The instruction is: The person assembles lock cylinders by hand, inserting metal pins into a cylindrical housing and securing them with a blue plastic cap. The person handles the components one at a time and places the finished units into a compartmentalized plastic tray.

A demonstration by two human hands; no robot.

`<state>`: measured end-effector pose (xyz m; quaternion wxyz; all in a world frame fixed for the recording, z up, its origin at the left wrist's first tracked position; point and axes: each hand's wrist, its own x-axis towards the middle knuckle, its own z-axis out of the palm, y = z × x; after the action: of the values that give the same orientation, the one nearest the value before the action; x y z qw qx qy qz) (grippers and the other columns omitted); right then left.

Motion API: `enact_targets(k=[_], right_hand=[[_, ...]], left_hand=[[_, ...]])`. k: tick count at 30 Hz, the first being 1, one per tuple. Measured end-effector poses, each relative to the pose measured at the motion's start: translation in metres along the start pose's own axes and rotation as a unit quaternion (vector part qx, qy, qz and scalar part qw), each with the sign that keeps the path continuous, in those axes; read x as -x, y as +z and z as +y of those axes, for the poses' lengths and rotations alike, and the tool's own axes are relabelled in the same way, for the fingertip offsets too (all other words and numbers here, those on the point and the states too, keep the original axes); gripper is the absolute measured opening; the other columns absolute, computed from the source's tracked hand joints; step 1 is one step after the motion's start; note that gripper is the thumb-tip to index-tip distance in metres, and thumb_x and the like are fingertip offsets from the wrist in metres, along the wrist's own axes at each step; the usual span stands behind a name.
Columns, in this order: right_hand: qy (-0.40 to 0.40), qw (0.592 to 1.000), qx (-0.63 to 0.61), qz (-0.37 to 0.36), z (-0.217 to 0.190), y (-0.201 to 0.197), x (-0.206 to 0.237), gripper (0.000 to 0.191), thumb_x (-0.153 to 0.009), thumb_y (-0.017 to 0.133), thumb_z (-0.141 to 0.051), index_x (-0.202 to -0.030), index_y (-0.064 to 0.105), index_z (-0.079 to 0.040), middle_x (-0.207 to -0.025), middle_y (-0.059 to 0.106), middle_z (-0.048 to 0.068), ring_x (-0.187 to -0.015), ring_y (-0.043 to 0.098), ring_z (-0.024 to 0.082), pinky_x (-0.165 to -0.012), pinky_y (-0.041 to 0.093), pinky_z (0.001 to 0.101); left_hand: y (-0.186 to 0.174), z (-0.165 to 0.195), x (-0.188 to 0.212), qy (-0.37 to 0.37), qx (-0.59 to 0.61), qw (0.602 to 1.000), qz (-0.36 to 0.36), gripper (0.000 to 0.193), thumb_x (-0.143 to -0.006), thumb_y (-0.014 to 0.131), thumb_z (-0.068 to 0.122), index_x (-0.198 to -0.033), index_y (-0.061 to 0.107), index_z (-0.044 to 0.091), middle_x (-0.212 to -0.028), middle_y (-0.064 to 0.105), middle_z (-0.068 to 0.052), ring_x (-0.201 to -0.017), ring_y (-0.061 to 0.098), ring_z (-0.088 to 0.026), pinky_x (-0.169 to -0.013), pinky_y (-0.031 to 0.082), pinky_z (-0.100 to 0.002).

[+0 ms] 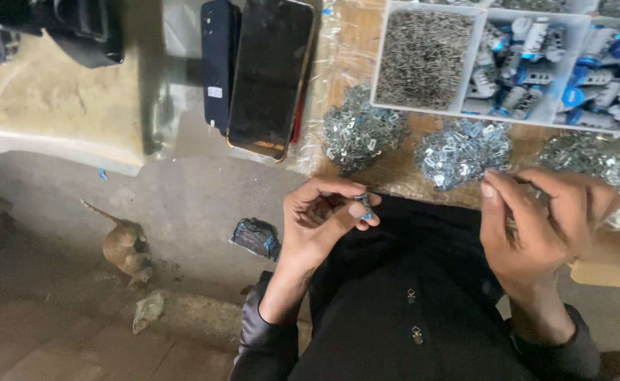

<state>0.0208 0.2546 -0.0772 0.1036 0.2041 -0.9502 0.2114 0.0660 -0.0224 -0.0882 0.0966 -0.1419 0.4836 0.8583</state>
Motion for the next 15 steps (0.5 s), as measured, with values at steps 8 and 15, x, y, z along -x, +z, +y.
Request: enact_targets(k=[8, 15], right_hand=[[-0.099, 0.994, -0.012, -0.044, -0.049, 0.026, -0.023, 0.033, -0.095, 0.080, -0.032, -0.124, 0.082, -0.015, -0.110, 0.061, 0.001, -0.108, 0.046, 0.024, -0.098, 0.027, 0.0484], [-0.136, 0.987, 0.055, -0.069, -0.076, 0.026, -0.053, 0.041, -0.089, 0.083, -0.044, -0.120, 0.082, -0.017, -0.105, 0.055, 0.000, -0.104, 0.043, 0.024, -0.089, 0.027, 0.0474]], left_hand=[[-0.016, 0.000, 0.010, 0.020, 0.009, 0.999, 0.037, 0.020, -0.099, 0.070, -0.007, -0.118, 0.064, -0.004, -0.112, 0.075, -0.021, -0.092, 0.076, -0.022, -0.079, 0.063, -0.030], [-0.014, -0.006, 0.008, 0.016, 0.049, 0.999, 0.003, 0.024, -0.100, 0.068, -0.008, -0.123, 0.063, -0.004, -0.115, 0.074, -0.020, -0.096, 0.075, -0.023, -0.083, 0.063, -0.031]])
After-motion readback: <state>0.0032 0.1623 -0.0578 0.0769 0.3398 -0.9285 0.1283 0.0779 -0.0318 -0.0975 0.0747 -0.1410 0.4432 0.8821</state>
